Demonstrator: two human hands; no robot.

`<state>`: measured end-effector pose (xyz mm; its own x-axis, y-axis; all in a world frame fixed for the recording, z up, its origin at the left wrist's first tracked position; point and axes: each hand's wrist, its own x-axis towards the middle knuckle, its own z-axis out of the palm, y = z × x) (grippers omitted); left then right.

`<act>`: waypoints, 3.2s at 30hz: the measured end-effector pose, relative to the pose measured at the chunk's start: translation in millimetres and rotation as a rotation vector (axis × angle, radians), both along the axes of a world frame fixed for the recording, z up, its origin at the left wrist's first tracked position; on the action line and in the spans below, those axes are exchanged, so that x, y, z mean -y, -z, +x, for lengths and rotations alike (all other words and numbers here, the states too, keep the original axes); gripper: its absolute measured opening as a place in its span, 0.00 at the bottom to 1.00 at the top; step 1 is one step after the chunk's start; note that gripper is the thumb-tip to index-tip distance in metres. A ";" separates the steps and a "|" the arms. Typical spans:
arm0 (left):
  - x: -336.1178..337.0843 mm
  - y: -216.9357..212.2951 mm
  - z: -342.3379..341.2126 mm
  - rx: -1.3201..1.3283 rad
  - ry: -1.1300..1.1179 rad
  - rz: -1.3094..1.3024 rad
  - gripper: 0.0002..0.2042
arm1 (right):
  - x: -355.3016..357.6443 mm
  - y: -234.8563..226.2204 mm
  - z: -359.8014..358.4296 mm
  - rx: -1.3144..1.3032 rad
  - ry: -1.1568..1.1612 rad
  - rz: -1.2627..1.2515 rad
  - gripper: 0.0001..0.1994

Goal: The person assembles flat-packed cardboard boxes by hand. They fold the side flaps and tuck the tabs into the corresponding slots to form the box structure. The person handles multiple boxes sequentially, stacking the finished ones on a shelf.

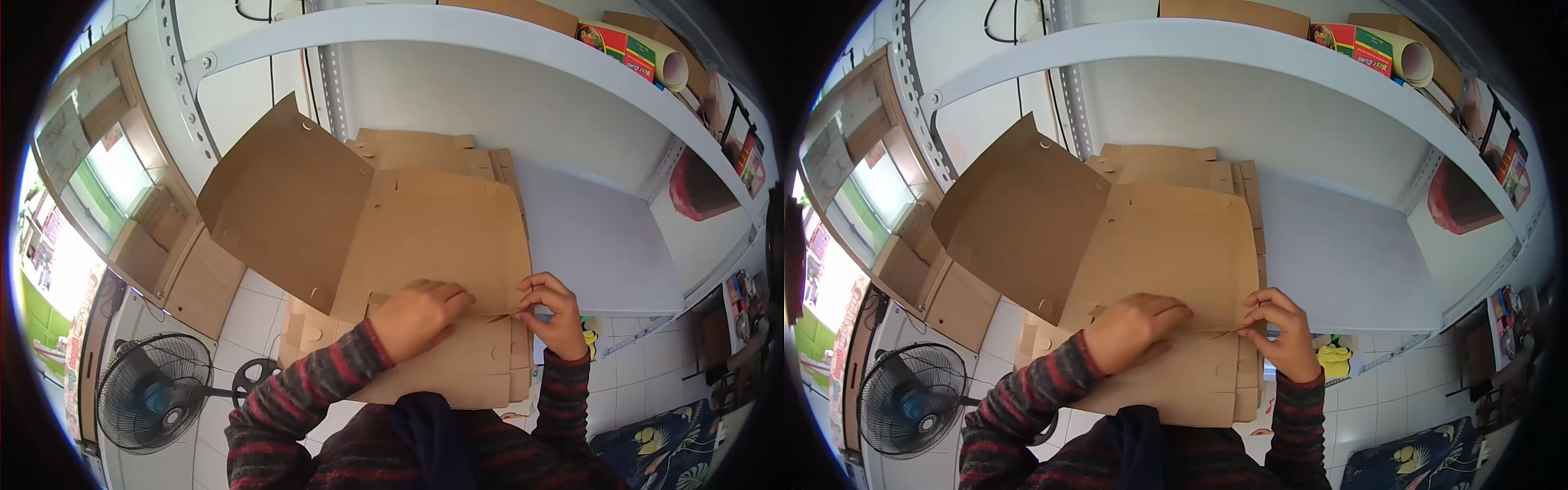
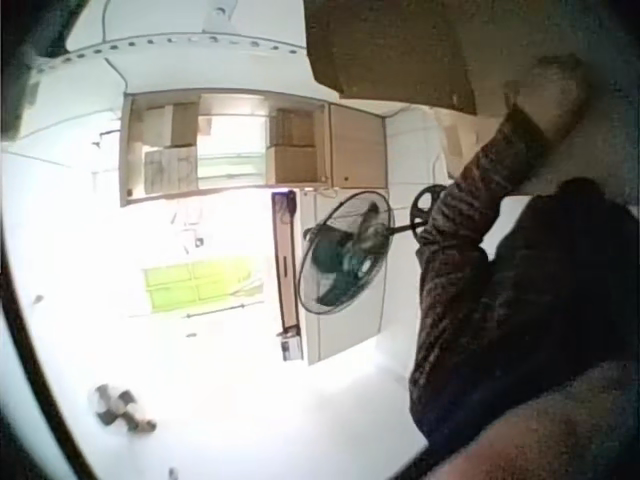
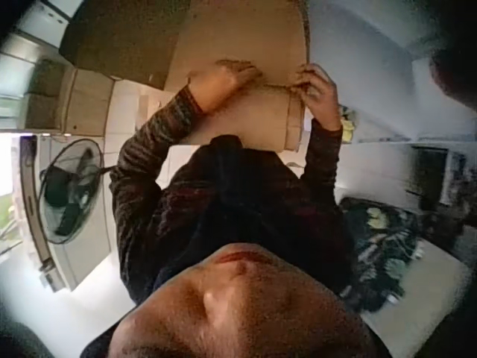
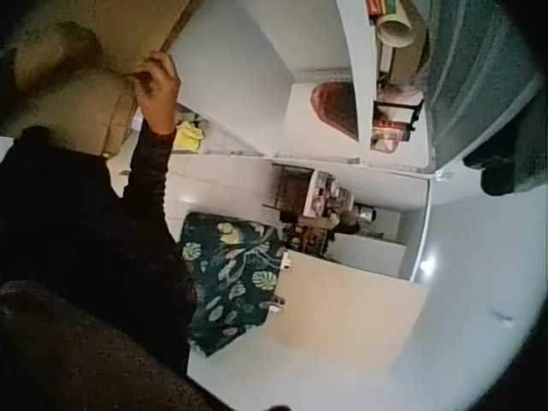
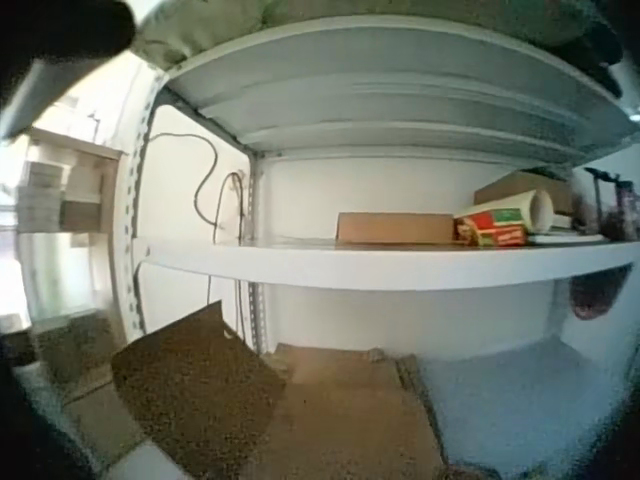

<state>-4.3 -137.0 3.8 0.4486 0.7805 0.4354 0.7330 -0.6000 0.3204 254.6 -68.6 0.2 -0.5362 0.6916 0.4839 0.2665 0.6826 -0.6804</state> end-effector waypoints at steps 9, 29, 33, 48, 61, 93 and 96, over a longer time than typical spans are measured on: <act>-15.2 4.4 -8.1 0.057 0.071 -0.008 0.09 | -11.0 37.2 19.5 -0.227 0.036 -0.283 0.09; -12.1 3.6 7.2 -0.093 0.041 -0.151 0.10 | -5.8 13.4 -18.7 -0.148 0.096 0.040 0.11; -24.0 -1.6 11.8 0.021 -0.065 -0.121 0.12 | -4.6 0.4 -21.4 -0.030 0.055 0.121 0.14; -40.5 26.1 48.1 0.271 0.029 -0.076 0.05 | 14.5 43.5 -10.4 0.206 0.063 0.517 0.08; -43.9 14.6 38.9 0.344 0.051 -0.145 0.06 | 12.3 39.5 -19.5 0.187 0.085 0.870 0.09; -42.9 15.1 33.1 0.244 0.074 -0.027 0.08 | 7.6 48.4 -21.7 0.063 0.132 0.894 0.05; -42.1 12.3 35.4 0.190 0.063 0.001 0.08 | 13.2 36.4 -29.4 0.038 0.218 0.847 0.06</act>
